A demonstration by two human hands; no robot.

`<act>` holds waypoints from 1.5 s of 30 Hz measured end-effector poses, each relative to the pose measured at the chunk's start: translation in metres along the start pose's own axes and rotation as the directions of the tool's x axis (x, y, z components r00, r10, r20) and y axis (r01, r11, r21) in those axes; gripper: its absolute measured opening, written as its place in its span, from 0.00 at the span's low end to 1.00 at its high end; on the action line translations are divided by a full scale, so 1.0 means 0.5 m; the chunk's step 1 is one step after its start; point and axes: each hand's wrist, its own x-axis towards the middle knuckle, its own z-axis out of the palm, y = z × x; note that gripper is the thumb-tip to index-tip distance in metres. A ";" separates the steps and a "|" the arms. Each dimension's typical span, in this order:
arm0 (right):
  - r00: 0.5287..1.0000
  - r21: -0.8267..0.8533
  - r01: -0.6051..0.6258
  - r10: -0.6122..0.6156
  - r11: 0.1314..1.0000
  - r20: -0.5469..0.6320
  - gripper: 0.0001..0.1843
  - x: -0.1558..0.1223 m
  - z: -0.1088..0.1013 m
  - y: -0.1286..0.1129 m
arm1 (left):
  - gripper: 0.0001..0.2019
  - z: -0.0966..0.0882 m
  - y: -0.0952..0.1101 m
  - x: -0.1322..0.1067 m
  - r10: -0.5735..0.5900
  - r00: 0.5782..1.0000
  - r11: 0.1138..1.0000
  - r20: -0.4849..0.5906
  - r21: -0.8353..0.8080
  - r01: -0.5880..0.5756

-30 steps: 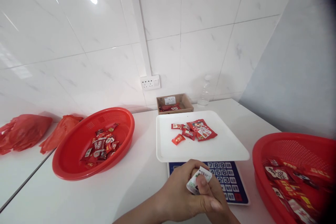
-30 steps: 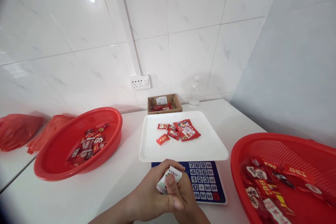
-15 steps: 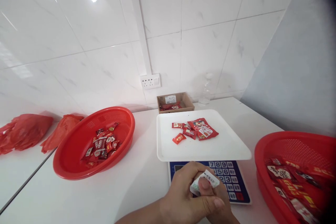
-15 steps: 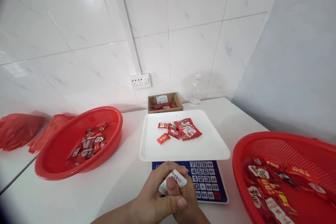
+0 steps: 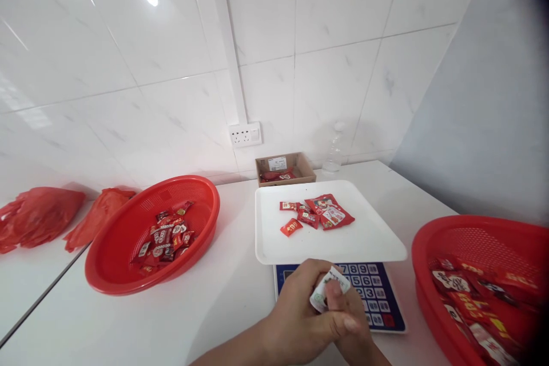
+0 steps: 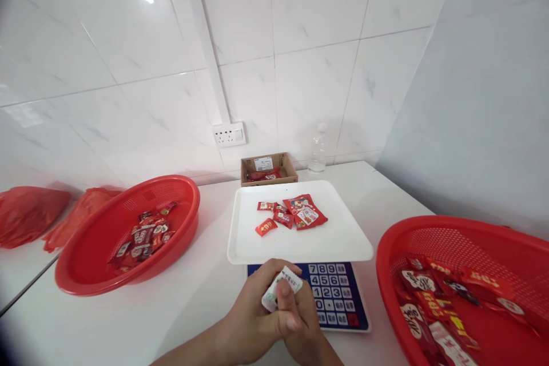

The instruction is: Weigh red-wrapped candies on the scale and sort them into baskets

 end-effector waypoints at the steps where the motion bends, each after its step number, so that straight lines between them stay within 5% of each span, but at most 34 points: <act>1: 1.000 0.026 0.009 -0.009 1.000 -0.003 0.27 0.004 -0.002 0.005 | 0.26 -0.001 -0.003 0.001 0.044 0.999 0.999 -0.012 0.025 -0.044; 6: 0.995 0.055 0.073 -0.069 0.996 -0.066 0.26 0.022 -0.009 0.014 | 0.14 -0.007 -0.002 0.008 0.203 0.977 0.968 -0.070 0.166 -0.189; 11: 0.979 -0.112 0.201 -0.202 0.973 0.006 0.24 0.029 0.000 -0.015 | 0.10 -0.016 0.005 0.015 0.208 0.958 0.963 -0.198 0.212 -0.166; 15: 0.966 -0.249 0.237 -0.255 0.939 -0.043 0.23 0.032 0.009 -0.036 | 0.09 -0.026 0.005 0.021 0.153 0.950 0.977 -0.273 0.184 -0.104; 26: 0.966 -0.359 0.183 -0.235 0.915 -0.107 0.23 0.025 0.006 -0.047 | 0.13 -0.040 0.010 0.023 0.009 0.982 0.962 -0.187 0.270 0.043; 32: 0.977 -0.294 0.198 -0.213 0.935 -0.018 0.19 0.034 -0.001 -0.036 | 0.14 -0.047 0.009 0.024 -0.021 0.983 0.964 -0.182 0.255 0.068; 36: 0.956 -0.227 0.185 -0.228 0.956 -0.184 0.13 0.046 -0.003 -0.026 | 0.13 -0.060 0.006 0.032 -0.072 0.976 0.948 -0.206 0.290 0.131; 41: 0.912 -0.408 0.290 -0.380 0.865 -0.157 0.07 0.058 -0.010 -0.020 | 0.09 -0.069 -0.004 0.041 -0.046 0.977 0.945 -0.211 0.307 0.110; 45: 0.904 -0.584 0.246 -0.401 0.774 -0.150 0.11 0.066 -0.022 -0.021 | 0.08 -0.078 -0.017 0.044 0.039 0.967 0.924 -0.252 0.378 0.062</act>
